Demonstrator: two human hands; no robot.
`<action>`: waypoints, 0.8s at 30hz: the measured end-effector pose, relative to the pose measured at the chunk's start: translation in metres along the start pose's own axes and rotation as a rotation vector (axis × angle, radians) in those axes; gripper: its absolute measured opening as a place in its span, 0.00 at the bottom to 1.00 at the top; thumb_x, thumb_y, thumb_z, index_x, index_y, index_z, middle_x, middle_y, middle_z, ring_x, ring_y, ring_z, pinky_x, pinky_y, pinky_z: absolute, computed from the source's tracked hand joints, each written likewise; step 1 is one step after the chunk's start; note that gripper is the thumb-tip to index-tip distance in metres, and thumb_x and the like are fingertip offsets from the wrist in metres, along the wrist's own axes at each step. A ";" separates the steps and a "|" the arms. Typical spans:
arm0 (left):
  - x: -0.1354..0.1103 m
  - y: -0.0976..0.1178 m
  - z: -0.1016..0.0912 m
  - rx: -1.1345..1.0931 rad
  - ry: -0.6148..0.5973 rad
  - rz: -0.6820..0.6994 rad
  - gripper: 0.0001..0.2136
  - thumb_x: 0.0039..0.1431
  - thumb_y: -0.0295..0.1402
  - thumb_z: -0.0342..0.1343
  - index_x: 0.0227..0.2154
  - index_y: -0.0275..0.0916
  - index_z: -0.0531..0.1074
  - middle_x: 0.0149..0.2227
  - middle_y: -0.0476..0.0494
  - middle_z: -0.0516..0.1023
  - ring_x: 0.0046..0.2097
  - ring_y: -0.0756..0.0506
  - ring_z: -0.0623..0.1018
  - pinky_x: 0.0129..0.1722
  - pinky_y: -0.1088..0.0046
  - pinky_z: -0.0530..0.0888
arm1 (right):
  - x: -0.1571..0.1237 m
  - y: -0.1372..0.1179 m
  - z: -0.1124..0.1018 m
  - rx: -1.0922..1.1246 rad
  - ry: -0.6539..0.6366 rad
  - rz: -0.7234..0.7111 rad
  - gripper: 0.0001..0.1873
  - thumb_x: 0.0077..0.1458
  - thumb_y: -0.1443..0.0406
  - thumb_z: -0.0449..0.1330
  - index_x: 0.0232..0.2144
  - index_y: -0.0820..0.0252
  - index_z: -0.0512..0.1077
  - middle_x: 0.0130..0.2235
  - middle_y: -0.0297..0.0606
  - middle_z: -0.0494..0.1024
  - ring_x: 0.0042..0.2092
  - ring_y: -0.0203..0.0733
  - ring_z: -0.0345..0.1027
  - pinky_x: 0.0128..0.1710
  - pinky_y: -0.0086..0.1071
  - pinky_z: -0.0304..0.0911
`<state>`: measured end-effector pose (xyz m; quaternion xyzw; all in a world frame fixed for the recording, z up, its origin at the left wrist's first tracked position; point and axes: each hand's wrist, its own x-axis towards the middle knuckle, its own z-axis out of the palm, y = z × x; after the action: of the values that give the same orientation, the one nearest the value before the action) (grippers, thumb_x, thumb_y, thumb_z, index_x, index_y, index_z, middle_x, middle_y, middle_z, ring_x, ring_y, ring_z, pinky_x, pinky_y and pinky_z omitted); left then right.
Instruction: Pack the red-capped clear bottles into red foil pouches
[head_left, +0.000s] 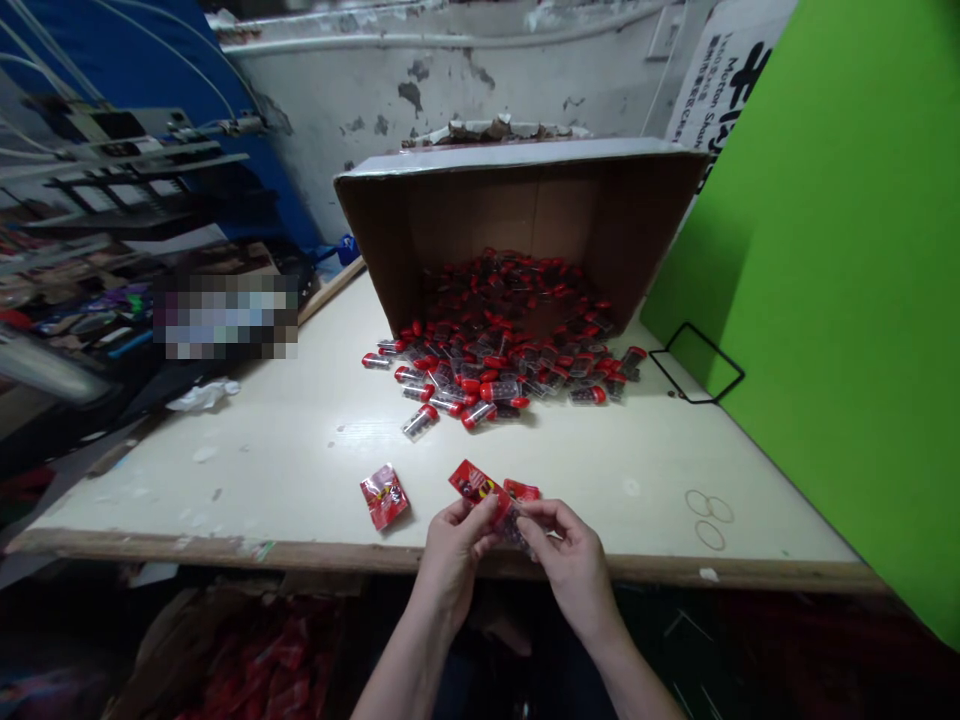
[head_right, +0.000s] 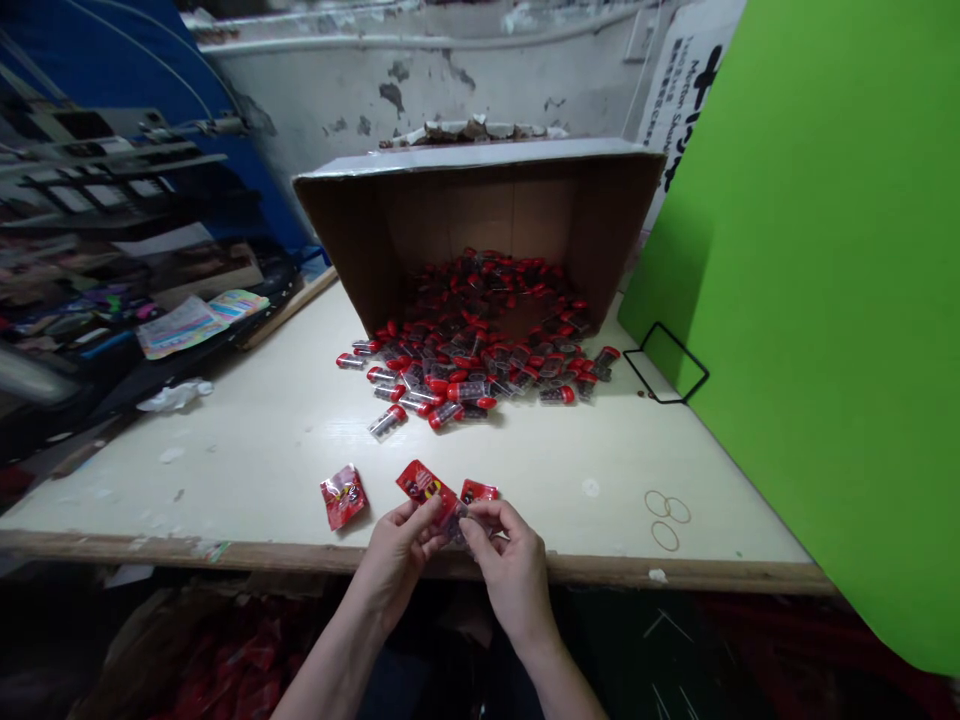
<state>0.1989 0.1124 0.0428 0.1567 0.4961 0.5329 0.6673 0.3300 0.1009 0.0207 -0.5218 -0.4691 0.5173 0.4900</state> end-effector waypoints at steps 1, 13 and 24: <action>-0.001 0.000 0.000 -0.003 -0.010 -0.012 0.14 0.41 0.35 0.67 0.30 0.30 0.77 0.30 0.38 0.80 0.29 0.50 0.76 0.30 0.76 0.71 | -0.001 0.000 0.000 -0.025 0.012 -0.015 0.11 0.51 0.59 0.62 0.36 0.59 0.73 0.35 0.39 0.78 0.32 0.41 0.72 0.30 0.30 0.66; -0.002 -0.004 -0.004 -0.108 -0.068 -0.105 0.13 0.42 0.35 0.66 0.30 0.30 0.77 0.29 0.38 0.80 0.28 0.50 0.76 0.34 0.74 0.73 | -0.010 0.002 0.004 -0.163 0.088 -0.148 0.08 0.53 0.61 0.61 0.36 0.56 0.73 0.35 0.39 0.77 0.32 0.41 0.70 0.32 0.33 0.67; -0.005 -0.005 -0.003 -0.034 -0.094 -0.053 0.13 0.46 0.34 0.64 0.34 0.30 0.78 0.33 0.36 0.80 0.32 0.49 0.77 0.35 0.76 0.72 | -0.010 0.004 0.014 0.235 0.096 0.116 0.12 0.51 0.58 0.62 0.33 0.60 0.72 0.28 0.36 0.75 0.26 0.34 0.65 0.21 0.25 0.60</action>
<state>0.1994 0.1050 0.0403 0.1571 0.4592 0.5154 0.7062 0.3161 0.0911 0.0176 -0.5112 -0.3505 0.5705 0.5389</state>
